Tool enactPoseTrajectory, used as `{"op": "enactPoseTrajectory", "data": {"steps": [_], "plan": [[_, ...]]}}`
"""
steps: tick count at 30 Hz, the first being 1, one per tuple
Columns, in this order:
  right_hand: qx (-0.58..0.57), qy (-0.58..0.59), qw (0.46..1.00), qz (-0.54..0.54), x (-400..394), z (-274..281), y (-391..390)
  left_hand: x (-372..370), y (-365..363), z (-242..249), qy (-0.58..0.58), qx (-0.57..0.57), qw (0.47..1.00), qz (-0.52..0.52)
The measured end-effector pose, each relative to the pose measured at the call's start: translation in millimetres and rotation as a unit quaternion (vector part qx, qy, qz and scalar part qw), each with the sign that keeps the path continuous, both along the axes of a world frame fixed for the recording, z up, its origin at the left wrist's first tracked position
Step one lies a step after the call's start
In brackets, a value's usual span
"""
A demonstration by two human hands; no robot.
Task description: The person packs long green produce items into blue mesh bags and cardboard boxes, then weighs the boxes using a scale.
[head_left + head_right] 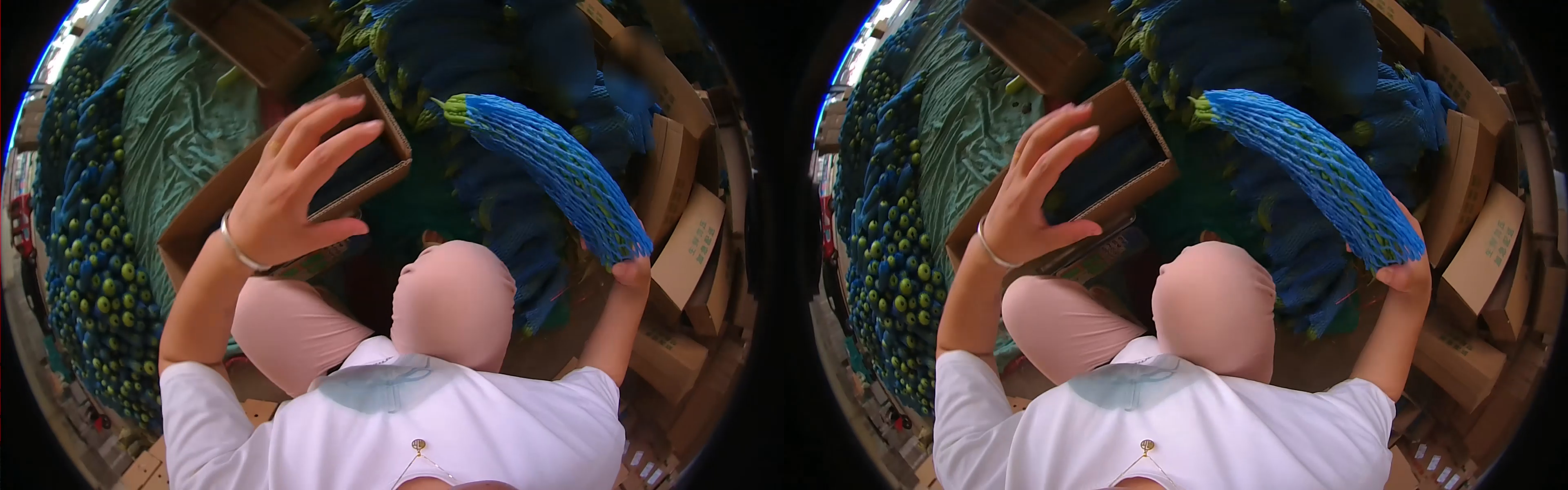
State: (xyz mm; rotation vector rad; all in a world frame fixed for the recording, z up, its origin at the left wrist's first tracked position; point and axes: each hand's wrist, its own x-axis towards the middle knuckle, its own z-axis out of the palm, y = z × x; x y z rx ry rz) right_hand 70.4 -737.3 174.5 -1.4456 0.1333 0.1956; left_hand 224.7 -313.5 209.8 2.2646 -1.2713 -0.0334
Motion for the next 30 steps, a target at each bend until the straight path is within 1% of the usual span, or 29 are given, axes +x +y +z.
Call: {"op": "enactPoseTrajectory", "data": {"steps": [1,2,3,4,5,6,7,8,9,10,11,12,13,14,15,16,17,18,19,20,21,22,23,24,25,26,28,30], "plan": [[0.015,-0.04,0.999,0.008,0.9,2.0,12.6,7.5,-12.8,16.3,-0.029,0.027,0.999,-0.027],[0.031,-0.079,0.996,0.013,3.3,4.3,25.4,18.4,-17.1,21.5,-0.018,0.052,0.996,-0.068],[0.053,-0.084,0.994,0.044,13.8,7.8,40.6,31.4,-16.4,23.3,0.036,0.061,0.989,-0.127],[0.074,-0.088,0.99,0.076,24.4,11.4,55.8,46.5,-13.9,30.5,0.17,0.1,0.959,-0.202],[0.141,-0.085,0.977,0.134,38.8,15.1,75.1,54.1,-4.1,23.4,0.402,0.081,0.883,-0.227],[0.166,-0.08,0.969,0.166,53.4,15.8,89.3,56.6,5.0,15.0,0.606,0.051,0.756,-0.243],[0.189,-0.074,0.959,0.198,68.2,16.3,103.5,46.6,14.4,13.2,0.744,-0.005,0.63,-0.224],[0.211,-0.067,0.948,0.23,83.3,16.8,117.6,48.0,28.7,12.1,0.784,0.047,0.583,-0.208],[0.291,-0.046,0.913,0.281,99.8,9.2,129.5,38.7,44.6,3.7,0.772,0.002,0.605,-0.197],[0.298,-0.012,0.905,0.302,114.1,-3.4,133.9,32.0,56.9,8.3,0.771,-0.01,0.614,-0.168],[0.304,0.022,0.896,0.322,128.6,-15.9,138.3,27.4,78.9,-5.3,0.758,-0.049,0.635,-0.142],[0.259,0.011,0.916,0.308,143.1,-21.8,146.8,23.3,95.8,-3.0,0.75,-0.077,0.652,-0.083],[0.212,0.002,0.932,0.294,157.8,-27.0,155.9,23.5,110.2,-0.5,0.73,-0.073,0.679,-0.042],[0.184,-0.065,0.942,0.271,171.6,-24.6,169.9,24.9,121.7,0.0,0.708,-0.069,0.703,-0.003],[0.159,-0.074,0.96,0.217,178.4,-27.5,166.0,26.6,133.5,-3.8,0.711,-0.068,0.7,-0.005],[0.158,-0.072,0.961,0.214,179.5,-33.0,158.4,28.2,144.6,-10.4,0.668,-0.064,0.74,0.048],[0.13,-0.068,0.978,0.147,176.6,-40.5,147.0,29.5,150.2,-19.3,0.62,-0.06,0.776,0.099],[0.1,-0.062,0.99,0.079,172.0,-49.0,135.1,31.1,151.3,-30.6,0.622,-0.061,0.775,0.096],[0.127,-0.044,0.99,0.052,164.1,-58.5,123.6,31.7,151.1,-44.0,0.533,-0.008,0.841,0.096],[0.123,-0.041,0.99,0.048,154.1,-66.8,115.8,31.7,149.9,-57.6,0.435,0.044,0.895,0.094],[0.086,-0.022,0.996,0.011,143.7,-74.9,109.2,31.6,147.3,-71.0,0.384,0.071,0.918,0.072],[0.049,-0.003,0.998,-0.027,134.0,-83.6,103.5,32.9,138.4,-77.0,0.38,0.146,0.91,0.072],[0.045,0.001,0.998,-0.032,124.8,-92.6,98.3,31.4,131.4,-87.6,0.357,0.154,0.92,0.054],[0.044,0.025,0.997,-0.06,115.2,-101.8,93.3,28.3,124.2,-100.8,0.333,0.161,0.928,0.035],[0.041,0.049,0.994,-0.09,105.9,-112.2,88.7,24.6,114.2,-112.0,0.319,0.188,0.928,0.041],[0.035,0.055,0.993,-0.098,97.2,-125.3,84.3,18.3,110.3,-137.9,0.277,0.136,0.95,0.036],[-0.061,0.113,0.975,-0.18,82.3,-156.7,75.1,7.7,99.4,-172.0,0.164,0.195,0.966,0.053],[-0.103,0.152,0.96,-0.212,77.5,-194.7,67.9,1.1,94.7,-178.7,0.141,0.266,0.952,0.061]]}}
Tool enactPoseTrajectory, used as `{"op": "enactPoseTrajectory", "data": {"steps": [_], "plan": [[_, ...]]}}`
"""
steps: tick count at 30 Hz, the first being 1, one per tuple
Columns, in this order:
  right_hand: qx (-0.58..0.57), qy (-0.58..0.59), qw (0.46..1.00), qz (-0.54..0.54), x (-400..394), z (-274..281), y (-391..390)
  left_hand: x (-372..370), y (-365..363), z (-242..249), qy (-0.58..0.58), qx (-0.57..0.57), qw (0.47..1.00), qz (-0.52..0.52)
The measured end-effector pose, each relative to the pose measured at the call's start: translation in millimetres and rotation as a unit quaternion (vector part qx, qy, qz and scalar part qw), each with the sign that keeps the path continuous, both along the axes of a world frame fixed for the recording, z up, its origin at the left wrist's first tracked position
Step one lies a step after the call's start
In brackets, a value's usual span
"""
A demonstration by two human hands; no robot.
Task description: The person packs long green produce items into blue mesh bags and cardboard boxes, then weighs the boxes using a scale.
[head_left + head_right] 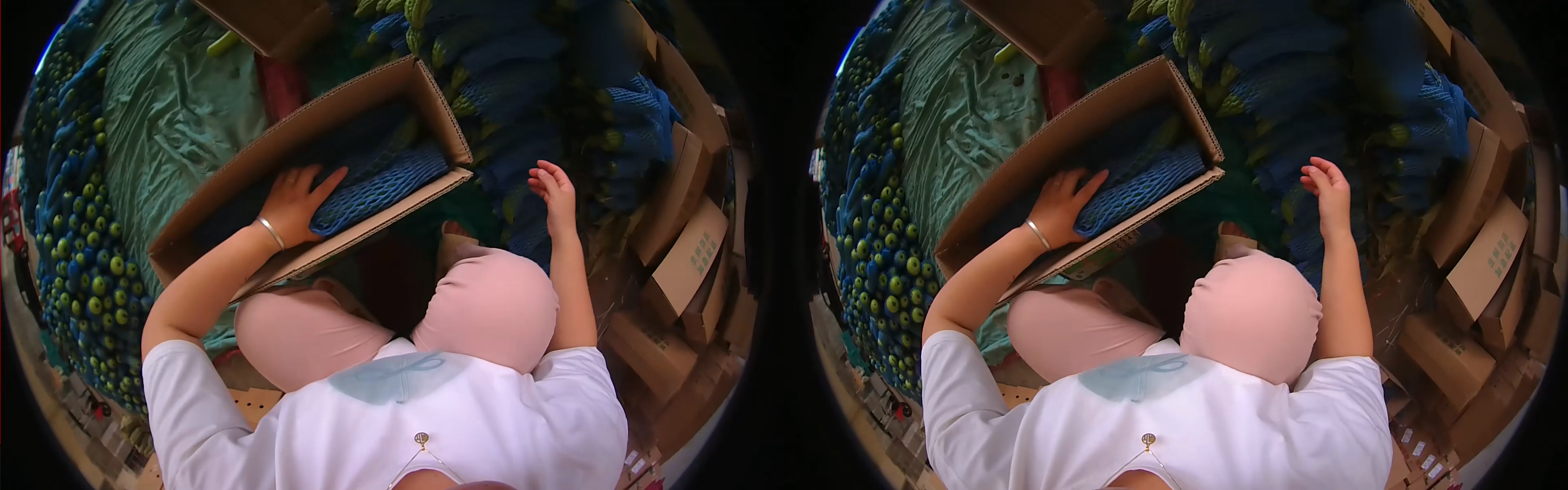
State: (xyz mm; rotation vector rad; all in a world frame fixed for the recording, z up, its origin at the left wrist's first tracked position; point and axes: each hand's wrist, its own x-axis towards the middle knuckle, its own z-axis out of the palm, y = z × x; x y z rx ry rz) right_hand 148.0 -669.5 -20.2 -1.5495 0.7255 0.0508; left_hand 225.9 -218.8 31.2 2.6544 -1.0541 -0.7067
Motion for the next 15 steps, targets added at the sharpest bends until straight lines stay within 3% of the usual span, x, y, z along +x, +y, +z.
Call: {"op": "enactPoseTrajectory", "data": {"steps": [6,9,10,12,15], "plan": [[-0.122,0.065,0.99,0.007,91.8,-69.7,20.1,-4.8,-0.5,1.3,-0.089,0.045,0.995,-0.013],[-0.135,0.156,0.978,-0.031,147.4,-50.9,50.1,7.8,-3.8,20.3,0.056,0.048,0.995,-0.065],[-0.136,0.153,0.978,-0.034,159.4,-53.6,54.0,12.9,-1.5,18.2,0.052,0.047,0.995,-0.068],[-0.074,0.198,0.972,-0.1,178.0,-65.6,58.4,18.7,6.1,7.5,0.158,-0.101,0.982,0.036],[-0.137,0.263,0.947,-0.121,187.0,-61.8,68.1,10.8,-3.4,-4.0,0.039,-0.015,0.999,0.004]]}}
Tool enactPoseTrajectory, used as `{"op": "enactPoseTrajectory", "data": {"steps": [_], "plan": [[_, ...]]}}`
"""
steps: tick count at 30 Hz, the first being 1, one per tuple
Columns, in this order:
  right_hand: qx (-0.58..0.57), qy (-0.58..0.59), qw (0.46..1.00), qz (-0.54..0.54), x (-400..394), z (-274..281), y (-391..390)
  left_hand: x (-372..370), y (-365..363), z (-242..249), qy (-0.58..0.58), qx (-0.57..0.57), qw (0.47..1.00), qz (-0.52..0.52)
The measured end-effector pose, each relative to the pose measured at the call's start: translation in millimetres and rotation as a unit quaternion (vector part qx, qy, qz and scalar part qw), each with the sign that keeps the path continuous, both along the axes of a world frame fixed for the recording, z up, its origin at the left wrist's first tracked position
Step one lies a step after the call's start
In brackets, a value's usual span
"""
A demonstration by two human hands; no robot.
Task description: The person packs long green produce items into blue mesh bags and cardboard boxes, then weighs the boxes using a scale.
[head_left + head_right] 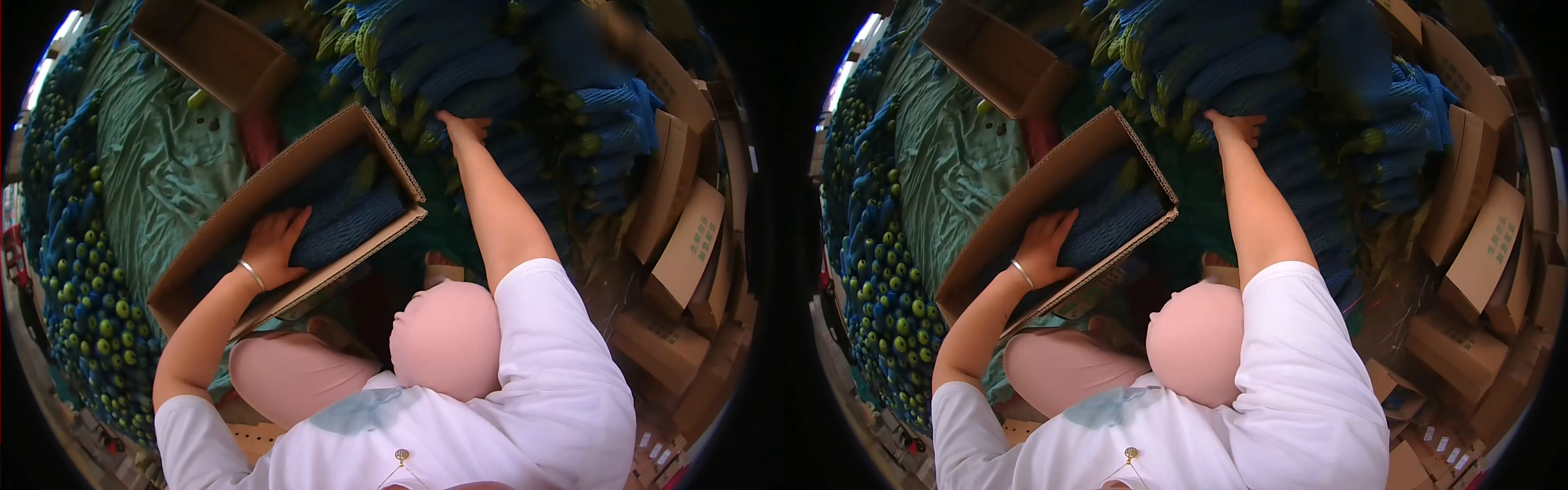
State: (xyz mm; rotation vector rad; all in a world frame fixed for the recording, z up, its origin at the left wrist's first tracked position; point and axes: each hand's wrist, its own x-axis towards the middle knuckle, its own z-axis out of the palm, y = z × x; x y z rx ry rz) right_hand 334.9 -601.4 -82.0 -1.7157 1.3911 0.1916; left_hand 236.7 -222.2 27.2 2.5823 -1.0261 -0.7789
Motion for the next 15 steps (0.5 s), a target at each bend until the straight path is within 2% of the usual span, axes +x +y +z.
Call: {"op": "enactPoseTrajectory", "data": {"steps": [2,5,7,8,9,12,14,15], "plan": [[-0.029,0.023,0.999,-0.017,1.4,-3.4,1.5,-13.7,-7.0,-4.9,-0.113,0.072,0.991,0.008],[-0.047,0.03,0.996,-0.066,15.9,-27.9,-6.8,-16.0,-6.6,0.8,-0.095,0.081,0.992,-0.001],[-0.048,0.02,0.993,-0.104,22.4,-25.1,-10.7,2.7,0.1,17.1,0.015,0.025,1.0,0.007],[-0.054,0.024,0.994,-0.091,20.2,-22.2,-11.3,11.7,2.4,25.8,0.063,-0.008,0.997,0.049],[-0.063,0.025,0.994,-0.08,21.9,-17.7,-12.1,10.7,4.8,30.6,-0.016,0.016,0.997,0.08],[-0.048,-0.002,0.998,-0.039,6.1,-0.6,-12.1,3.5,10.4,15.9,-0.027,0.076,0.992,0.099],[-0.011,-0.152,0.987,-0.046,-1.9,-9.6,-25.1,-1.6,11.7,7.7,-0.015,-0.026,0.994,0.109],[0.019,-0.24,0.97,-0.033,-3.4,-27.7,-40.1,-3.0,17.0,-6.2,-0.013,-0.024,0.993,0.113]]}}
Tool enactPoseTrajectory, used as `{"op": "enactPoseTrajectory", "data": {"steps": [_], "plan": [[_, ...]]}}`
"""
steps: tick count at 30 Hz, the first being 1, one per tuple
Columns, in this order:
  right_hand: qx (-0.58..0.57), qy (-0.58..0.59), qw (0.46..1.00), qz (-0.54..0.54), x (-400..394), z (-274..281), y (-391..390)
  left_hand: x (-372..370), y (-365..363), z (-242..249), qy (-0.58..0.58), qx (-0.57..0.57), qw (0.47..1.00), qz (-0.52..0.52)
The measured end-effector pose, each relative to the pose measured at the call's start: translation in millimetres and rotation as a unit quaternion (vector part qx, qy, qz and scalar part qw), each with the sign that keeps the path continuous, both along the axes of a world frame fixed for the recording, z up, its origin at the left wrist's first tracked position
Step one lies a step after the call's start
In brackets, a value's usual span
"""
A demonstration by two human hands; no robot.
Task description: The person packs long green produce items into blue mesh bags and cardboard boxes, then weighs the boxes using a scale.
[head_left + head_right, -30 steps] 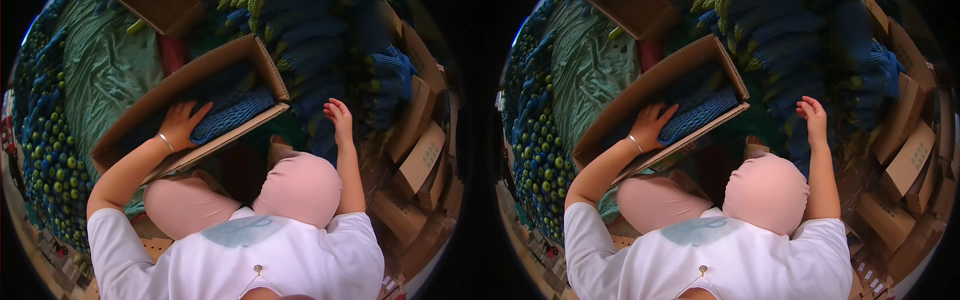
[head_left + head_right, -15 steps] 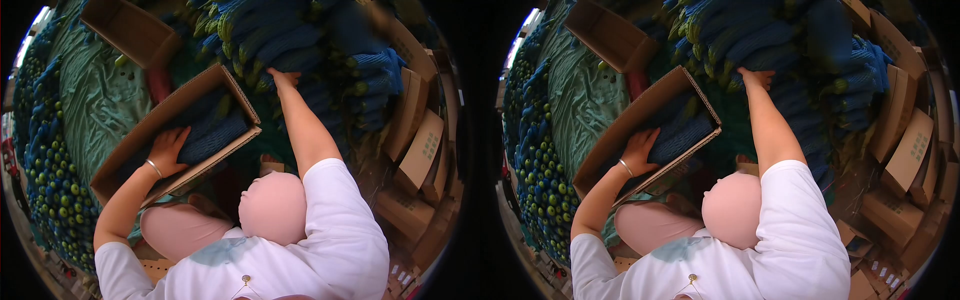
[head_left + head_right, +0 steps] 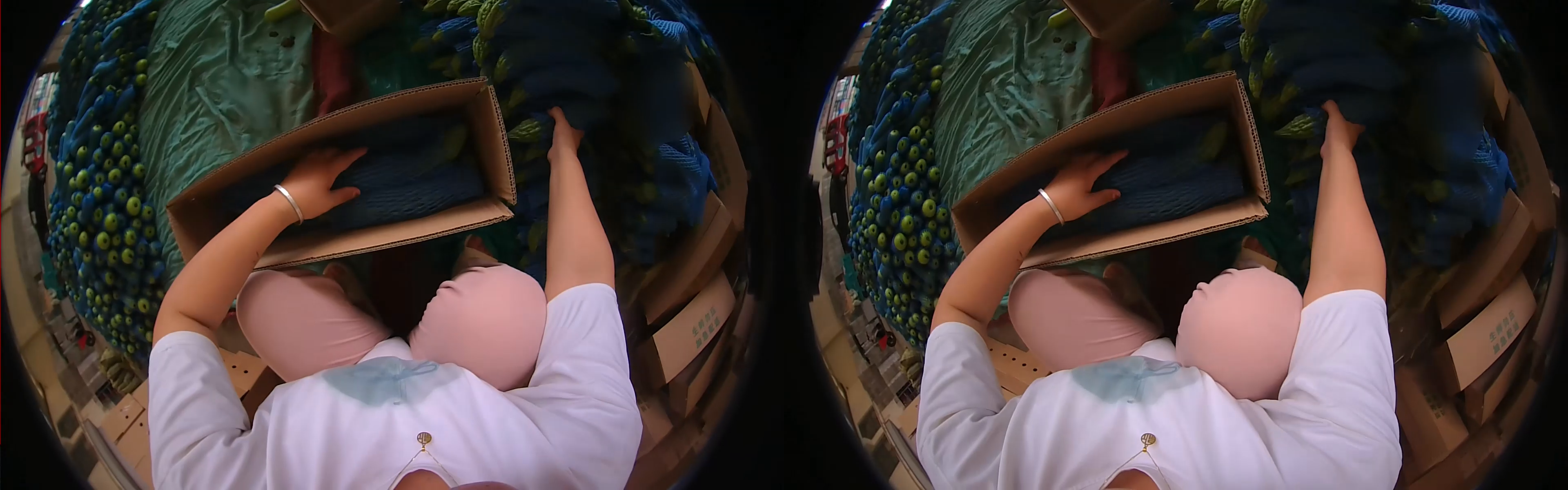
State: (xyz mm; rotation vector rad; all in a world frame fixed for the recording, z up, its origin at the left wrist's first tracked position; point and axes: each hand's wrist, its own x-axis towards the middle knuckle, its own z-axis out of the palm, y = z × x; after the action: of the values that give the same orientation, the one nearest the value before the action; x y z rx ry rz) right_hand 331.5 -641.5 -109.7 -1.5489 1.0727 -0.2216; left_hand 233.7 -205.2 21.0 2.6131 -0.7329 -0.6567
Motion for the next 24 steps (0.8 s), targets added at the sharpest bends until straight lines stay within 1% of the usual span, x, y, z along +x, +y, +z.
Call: {"op": "enactPoseTrajectory", "data": {"steps": [2,3,4,6,7,8,9,11,12,13,14,15,16,18,19,21,22,23,24], "plan": [[0.096,-0.097,0.99,0.036,-8.9,-2.3,-17.3,-0.4,7.6,-29.9,0.022,-0.039,0.999,-0.011],[0.153,-0.105,0.982,0.028,-12.9,6.1,-18.3,-0.8,4.8,-29.5,0.022,-0.04,0.999,-0.011],[0.151,-0.106,0.982,0.028,-10.7,9.1,-17.0,-1.3,-0.4,-30.1,0.01,-0.05,0.999,-0.006],[0.148,-0.024,0.987,-0.049,-9.9,12.6,-15.5,-3.0,-5.9,-29.7,0.0,-0.062,0.998,-0.005],[0.145,-0.023,0.988,-0.051,-11.7,7.6,-20.3,-5.0,-7.8,-29.4,-0.02,-0.067,0.998,0.0],[0.15,-0.024,0.988,-0.032,-12.1,-0.9,-27.3,-6.4,-10.0,-29.1,-0.042,-0.073,0.996,0.005],[0.153,-0.026,0.988,-0.013,-10.9,2.0,-28.9,-8.2,-13.0,-29.1,-0.045,-0.077,0.996,0.005],[0.147,-0.013,0.989,0.004,-15.1,9.3,-32.8,-11.9,-19.8,-28.2,-0.073,-0.043,0.996,0.028],[0.144,0.002,0.989,0.02,-15.9,15.9,-31.1,-11.4,-24.2,-26.9,-0.078,-0.047,0.996,0.027],[0.141,-0.001,0.99,0.02,-13.2,22.3,-28.4,-11.5,-28.8,-24.9,-0.058,-0.039,0.997,0.033],[0.123,0.038,0.991,0.036,-10.2,27.8,-24.5,-12.2,-31.8,-23.4,-0.037,-0.03,0.998,0.04],[0.105,0.077,0.99,0.052,-7.2,30.8,-20.5,-11.6,-32.6,-23.1,-0.041,-0.03,0.998,0.042],[0.106,0.074,0.99,0.055,-2.9,22.8,-18.2,-10.7,-33.0,-23.2,-0.026,-0.024,0.999,0.041],[-0.055,0.124,0.991,-0.01,5.8,-7.6,-16.7,-10.0,-30.6,-20.5,-0.013,-0.019,0.999,0.04],[-0.055,0.121,0.991,-0.009,6.8,-18.7,-27.5,-9.5,-27.0,-17.2,-0.008,-0.024,0.999,0.034],[0.121,0.119,0.985,-0.01,1.9,-34.0,-66.2,-21.8,-16.7,-8.8,0.004,-0.033,0.999,0.032],[0.223,0.069,0.972,-0.021,-9.6,-23.6,-77.0,-28.3,-8.6,-3.2,-0.014,-0.009,0.999,0.042],[0.247,0.037,0.968,-0.011,-28.5,15.1,-70.9,-30.0,-2.3,0.2,-0.035,0.015,0.998,0.051],[0.302,0.021,0.953,0.024,-45.0,25.2,-85.6,-30.9,1.6,1.4,-0.039,0.013,0.998,0.054]]}}
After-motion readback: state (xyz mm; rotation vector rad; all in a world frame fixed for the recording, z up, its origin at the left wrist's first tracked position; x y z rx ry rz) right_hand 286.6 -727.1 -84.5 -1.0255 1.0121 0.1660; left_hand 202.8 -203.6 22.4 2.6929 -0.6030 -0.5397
